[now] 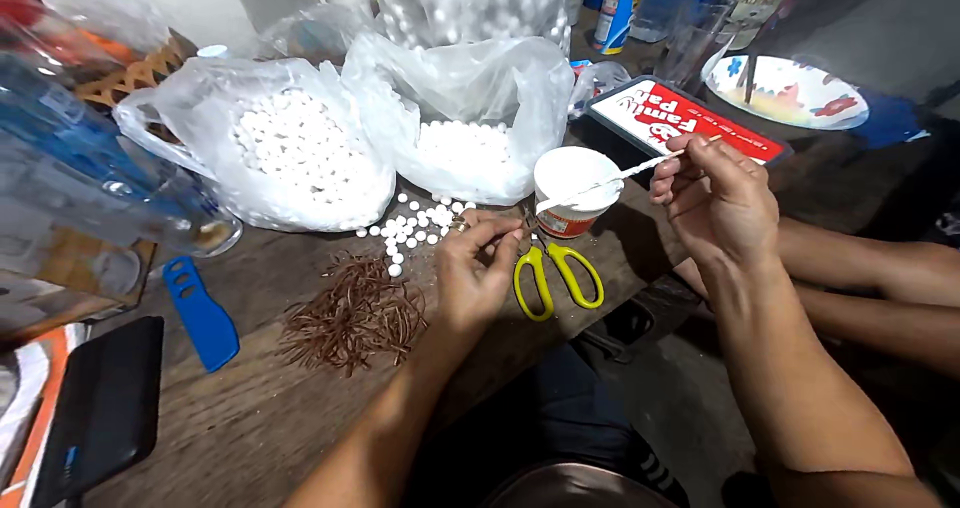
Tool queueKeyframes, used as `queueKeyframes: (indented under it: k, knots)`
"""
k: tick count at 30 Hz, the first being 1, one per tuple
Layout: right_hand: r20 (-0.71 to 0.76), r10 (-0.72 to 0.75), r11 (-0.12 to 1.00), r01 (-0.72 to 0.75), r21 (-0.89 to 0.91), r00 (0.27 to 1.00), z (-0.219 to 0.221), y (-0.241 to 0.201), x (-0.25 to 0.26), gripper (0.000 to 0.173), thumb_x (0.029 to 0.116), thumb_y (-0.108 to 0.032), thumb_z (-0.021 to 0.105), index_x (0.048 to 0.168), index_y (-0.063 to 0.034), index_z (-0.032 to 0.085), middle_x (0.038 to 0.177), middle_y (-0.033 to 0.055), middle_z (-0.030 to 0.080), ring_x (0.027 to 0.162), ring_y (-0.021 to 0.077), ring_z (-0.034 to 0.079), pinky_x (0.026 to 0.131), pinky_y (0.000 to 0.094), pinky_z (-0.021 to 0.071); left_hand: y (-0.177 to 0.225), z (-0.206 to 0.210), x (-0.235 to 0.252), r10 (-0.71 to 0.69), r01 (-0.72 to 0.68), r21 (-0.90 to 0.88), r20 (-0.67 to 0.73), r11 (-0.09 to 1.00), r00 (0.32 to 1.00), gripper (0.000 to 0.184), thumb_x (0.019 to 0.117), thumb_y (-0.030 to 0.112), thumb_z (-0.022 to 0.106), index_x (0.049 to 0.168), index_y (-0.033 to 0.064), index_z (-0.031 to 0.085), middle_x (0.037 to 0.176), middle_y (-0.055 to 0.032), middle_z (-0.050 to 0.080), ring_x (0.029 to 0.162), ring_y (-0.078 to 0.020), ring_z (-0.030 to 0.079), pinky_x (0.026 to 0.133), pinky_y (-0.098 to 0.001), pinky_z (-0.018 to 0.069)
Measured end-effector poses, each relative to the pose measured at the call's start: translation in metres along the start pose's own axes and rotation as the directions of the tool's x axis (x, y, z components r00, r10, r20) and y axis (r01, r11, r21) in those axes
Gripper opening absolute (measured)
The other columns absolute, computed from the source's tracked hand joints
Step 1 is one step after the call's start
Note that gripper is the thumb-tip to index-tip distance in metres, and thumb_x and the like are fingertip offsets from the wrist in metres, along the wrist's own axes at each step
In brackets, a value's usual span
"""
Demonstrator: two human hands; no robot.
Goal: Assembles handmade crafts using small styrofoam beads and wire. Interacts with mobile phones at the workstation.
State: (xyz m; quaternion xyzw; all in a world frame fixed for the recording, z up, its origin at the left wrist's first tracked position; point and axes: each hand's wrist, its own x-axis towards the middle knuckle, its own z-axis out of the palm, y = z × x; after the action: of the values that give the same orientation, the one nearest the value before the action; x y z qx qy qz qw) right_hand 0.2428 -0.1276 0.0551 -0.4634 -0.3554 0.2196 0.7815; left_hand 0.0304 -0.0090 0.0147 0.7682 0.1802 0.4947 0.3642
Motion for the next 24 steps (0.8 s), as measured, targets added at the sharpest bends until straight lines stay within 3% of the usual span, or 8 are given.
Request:
queueKeyframes:
  k: [24]
  knots:
    - [0.058, -0.071, 0.992, 0.076, -0.101, 0.996, 0.0081, -0.0027, -0.0015, 0.033, 0.1095, -0.01, 0.034, 0.102, -0.0098, 0.067, 0.078, -0.0055, 0.072, 0.065, 0.0035, 0.068, 0.064, 0.0184, 0.0594, 0.0007, -0.0012, -0.0009, 0.038, -0.038, 0.015, 0.019, 0.999, 0.999, 0.01, 0.0893, -0.002, 0.067, 0.094, -0.0034, 0.075, 0.094, -0.0075, 0.067, 0.081, 0.001, 0.061, 0.073, -0.0112, 0.0502]
